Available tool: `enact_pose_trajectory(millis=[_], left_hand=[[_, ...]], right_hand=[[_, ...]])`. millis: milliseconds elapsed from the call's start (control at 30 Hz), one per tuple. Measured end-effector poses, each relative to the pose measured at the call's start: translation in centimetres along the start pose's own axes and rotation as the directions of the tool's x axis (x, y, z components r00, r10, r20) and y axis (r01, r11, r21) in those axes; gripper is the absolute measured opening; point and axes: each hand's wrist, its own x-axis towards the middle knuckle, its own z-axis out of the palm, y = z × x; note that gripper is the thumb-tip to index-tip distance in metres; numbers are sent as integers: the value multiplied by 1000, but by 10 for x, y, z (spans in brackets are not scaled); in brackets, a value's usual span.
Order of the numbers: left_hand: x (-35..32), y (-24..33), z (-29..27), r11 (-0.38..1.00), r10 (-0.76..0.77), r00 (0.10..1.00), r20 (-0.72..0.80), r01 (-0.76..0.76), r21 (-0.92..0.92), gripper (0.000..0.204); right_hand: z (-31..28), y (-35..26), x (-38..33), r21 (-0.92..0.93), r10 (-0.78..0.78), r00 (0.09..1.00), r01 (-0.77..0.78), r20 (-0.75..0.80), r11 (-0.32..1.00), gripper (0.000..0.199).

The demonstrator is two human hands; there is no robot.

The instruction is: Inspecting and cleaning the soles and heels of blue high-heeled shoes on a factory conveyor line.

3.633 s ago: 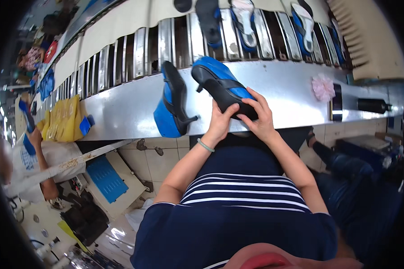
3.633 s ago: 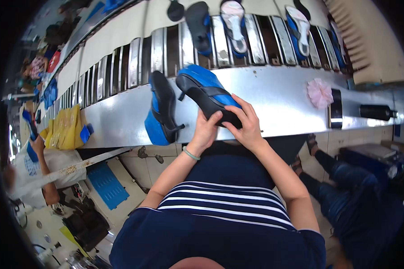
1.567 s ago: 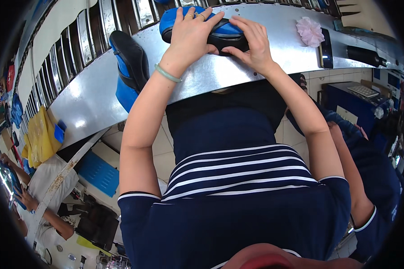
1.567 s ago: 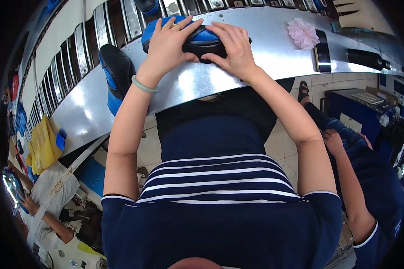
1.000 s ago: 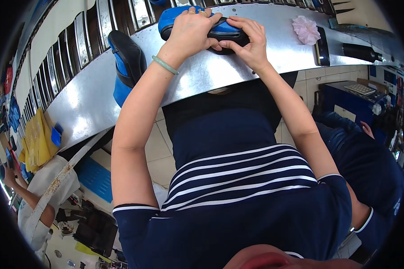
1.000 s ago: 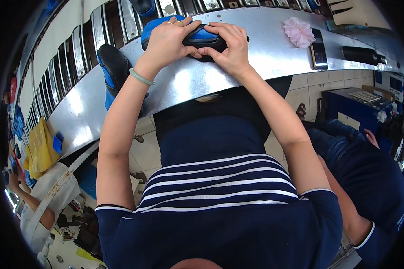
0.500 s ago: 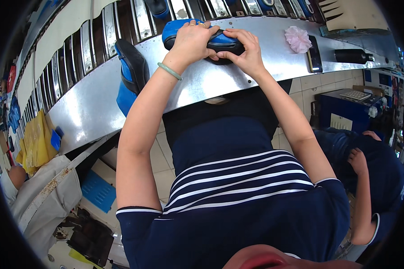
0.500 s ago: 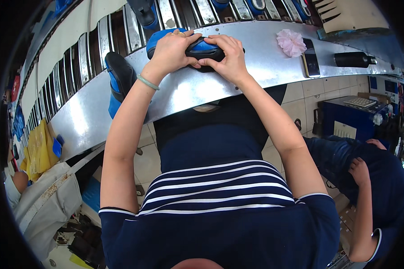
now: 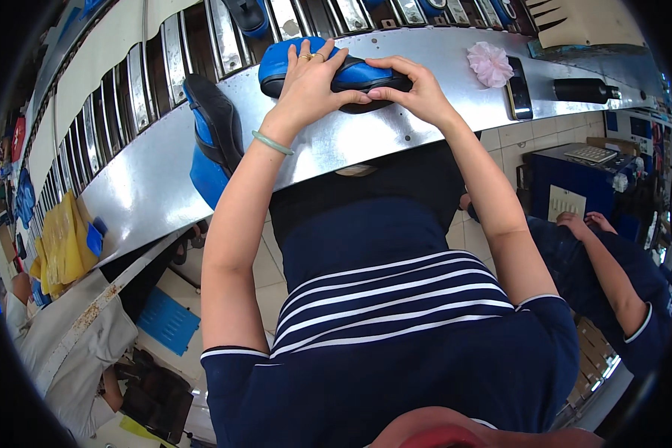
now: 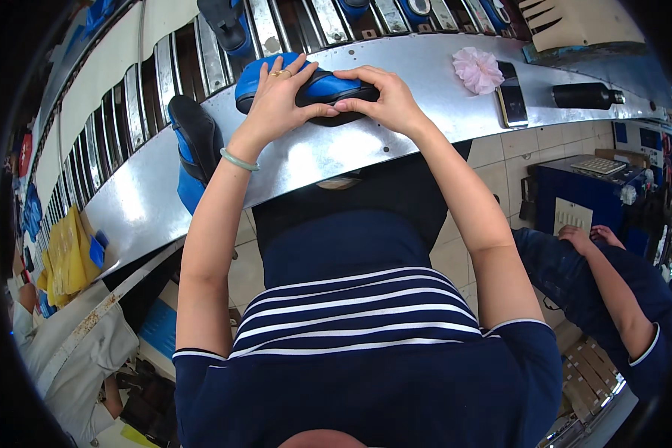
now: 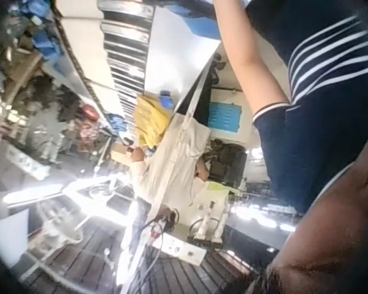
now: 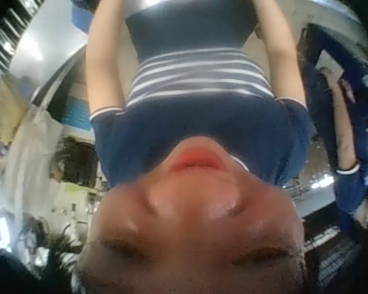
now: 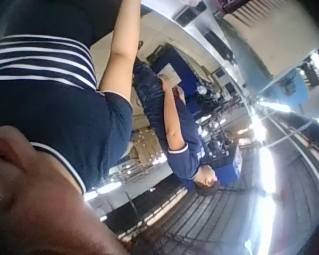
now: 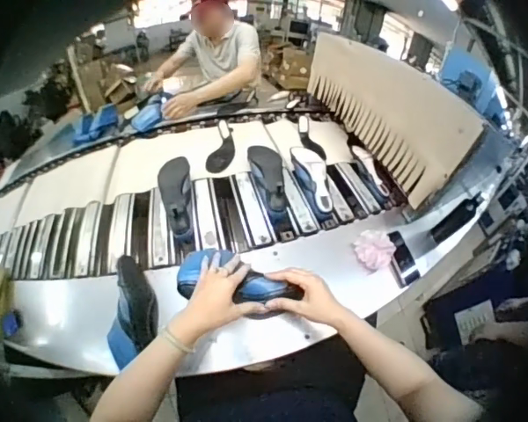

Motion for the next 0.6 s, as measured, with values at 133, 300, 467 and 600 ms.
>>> enact_pose_trajectory(millis=[133, 300, 467, 600], left_hand=[[0, 5, 3, 1000, 10, 999, -43, -8, 29, 87], [3, 10, 1, 997, 7, 1000, 4, -7, 72, 84], [-4, 23, -1, 970, 10, 996, -90, -32, -243, 55], [-9, 34, 5, 957, -77, 986, -149, 31, -289, 30]], right_hand=[[2, 12, 1, 173, 26, 999, -19, -38, 985, 47], [-7, 12, 7, 360, 189, 976, -217, 112, 908, 46], [-14, 16, 13, 411, 241, 952, -298, 186, 861, 45], [-20, 20, 17, 388, 261, 934, -341, 243, 856, 47]])
